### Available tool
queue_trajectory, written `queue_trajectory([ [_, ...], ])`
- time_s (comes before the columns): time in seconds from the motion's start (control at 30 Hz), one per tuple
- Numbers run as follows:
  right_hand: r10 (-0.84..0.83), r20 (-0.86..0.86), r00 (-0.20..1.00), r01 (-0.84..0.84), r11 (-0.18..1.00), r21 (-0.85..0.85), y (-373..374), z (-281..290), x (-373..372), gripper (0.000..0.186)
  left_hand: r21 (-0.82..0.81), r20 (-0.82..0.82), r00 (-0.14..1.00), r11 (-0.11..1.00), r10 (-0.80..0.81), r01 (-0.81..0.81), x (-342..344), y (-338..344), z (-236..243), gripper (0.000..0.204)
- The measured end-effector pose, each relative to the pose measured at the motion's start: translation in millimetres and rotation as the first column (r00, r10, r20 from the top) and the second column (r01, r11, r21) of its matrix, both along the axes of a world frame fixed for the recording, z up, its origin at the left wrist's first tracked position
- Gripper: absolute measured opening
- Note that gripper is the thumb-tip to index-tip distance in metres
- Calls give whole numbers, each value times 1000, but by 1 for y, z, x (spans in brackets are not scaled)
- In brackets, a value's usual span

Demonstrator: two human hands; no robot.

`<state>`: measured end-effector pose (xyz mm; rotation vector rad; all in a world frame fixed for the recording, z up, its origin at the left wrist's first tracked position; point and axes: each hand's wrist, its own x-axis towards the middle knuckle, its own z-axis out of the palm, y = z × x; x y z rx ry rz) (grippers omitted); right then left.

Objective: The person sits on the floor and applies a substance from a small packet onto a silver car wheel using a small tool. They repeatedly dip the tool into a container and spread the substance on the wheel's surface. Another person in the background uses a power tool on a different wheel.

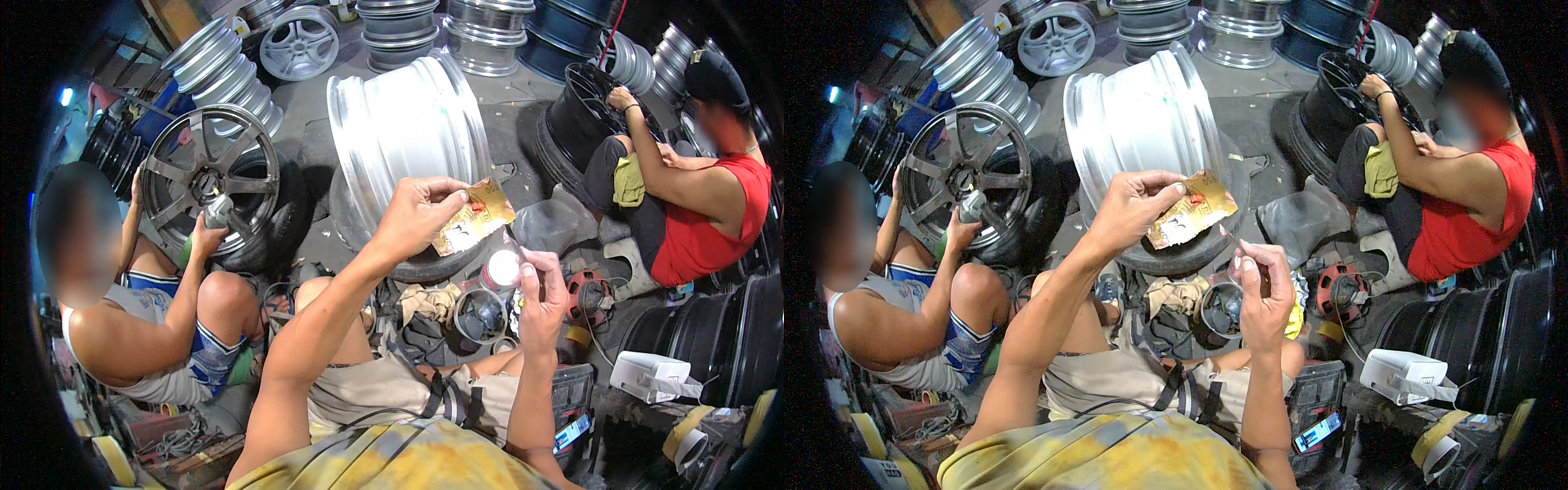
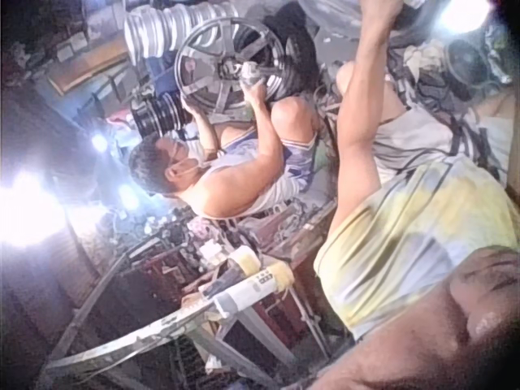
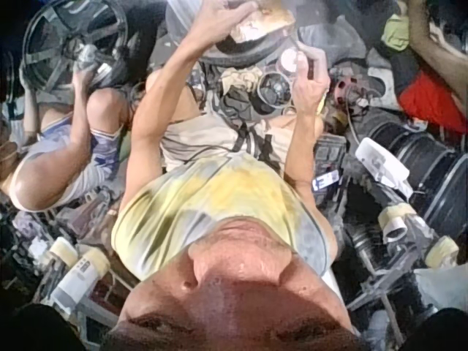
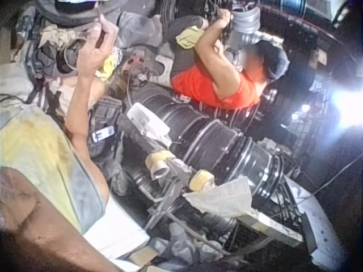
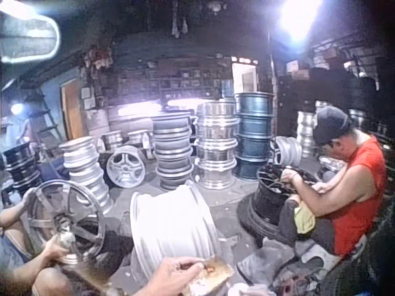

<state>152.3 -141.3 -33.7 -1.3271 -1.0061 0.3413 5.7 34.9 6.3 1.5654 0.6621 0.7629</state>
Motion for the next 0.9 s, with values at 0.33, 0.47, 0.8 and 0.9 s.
queue_trajectory([
  [0.33,-196,456,868,174,981,90,13,-1,-7,29,-454,120,992,885,-51,100,0,2,3,24],
  [0.47,-128,429,894,130,991,23,5,-14,-9,24,-318,-16,1000,948,19,-23,-9,6,13,27],
  [0.8,401,187,897,-107,606,-788,-5,-200,-72,23,-75,6,973,970,232,-231,-37,8,26,25],
  [0.9,512,174,841,-109,475,-873,10,-264,-90,37,-43,5,966,965,257,-257,-53,14,26,24],
])
